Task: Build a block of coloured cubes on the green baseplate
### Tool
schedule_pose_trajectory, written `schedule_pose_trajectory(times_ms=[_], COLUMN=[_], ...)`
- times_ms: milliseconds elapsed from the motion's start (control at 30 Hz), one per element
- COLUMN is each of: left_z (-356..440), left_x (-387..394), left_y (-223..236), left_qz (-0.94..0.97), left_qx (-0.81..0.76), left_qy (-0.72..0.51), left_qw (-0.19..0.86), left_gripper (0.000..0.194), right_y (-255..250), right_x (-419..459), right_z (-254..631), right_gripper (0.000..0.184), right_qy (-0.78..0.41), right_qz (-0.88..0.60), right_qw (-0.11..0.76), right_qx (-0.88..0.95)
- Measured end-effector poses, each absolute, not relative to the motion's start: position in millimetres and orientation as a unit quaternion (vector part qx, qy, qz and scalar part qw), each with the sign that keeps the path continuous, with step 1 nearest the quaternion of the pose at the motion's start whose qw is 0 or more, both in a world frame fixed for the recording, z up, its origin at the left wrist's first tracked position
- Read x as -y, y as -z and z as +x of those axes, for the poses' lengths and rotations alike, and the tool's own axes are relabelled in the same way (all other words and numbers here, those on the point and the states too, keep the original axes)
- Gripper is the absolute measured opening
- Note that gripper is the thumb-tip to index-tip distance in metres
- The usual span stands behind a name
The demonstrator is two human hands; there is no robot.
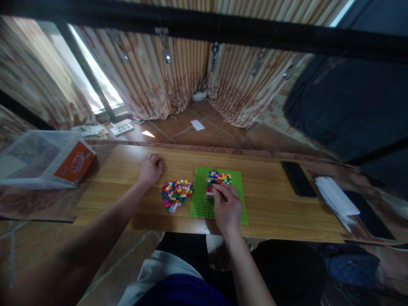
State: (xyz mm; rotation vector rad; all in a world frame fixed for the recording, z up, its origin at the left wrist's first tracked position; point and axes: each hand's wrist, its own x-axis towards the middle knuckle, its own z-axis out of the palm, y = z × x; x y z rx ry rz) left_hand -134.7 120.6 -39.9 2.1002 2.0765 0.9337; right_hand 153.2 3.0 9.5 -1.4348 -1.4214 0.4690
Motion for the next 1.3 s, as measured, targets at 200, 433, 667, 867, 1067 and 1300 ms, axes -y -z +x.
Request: schedule_pose_trajectory(times_ms=[200,433,667,867,1067,1300], left_z=[-136,-135,-135,-134,-134,-133], left_x=[-122,-121,-121,-121,-120,-119], left_y=[42,40,40,40,40,38], left_qz=[0.675,0.676,0.671,0.669,0.672,0.676], left_qx=[-0.674,-0.676,-0.679,-0.678,-0.675,-0.675], left_qy=[-0.299,-0.292,-0.296,-0.302,-0.303,-0.296], left_qw=[0.023,0.032,0.037,0.038,0.037,0.024], left_gripper=[0.023,0.022,0.023,0.023,0.023,0.023], right_y=[-13,-13,-15,-15,-15,-14], right_x=[-16,-24,-25,-27,-26,-27], right_z=[159,153,151,149,150,149], right_gripper=[0.023,0.029,0.035,0.037,0.035,0.032], right_qy=[-0.121,-0.081,-0.088,-0.098,-0.113,-0.13], right_qz=[-0.599,-0.601,-0.599,-0.61,-0.606,-0.609], right_qw=[0.448,0.395,0.372,0.374,0.401,0.423], right_qx=[0.653,0.69,0.703,0.691,0.678,0.658])
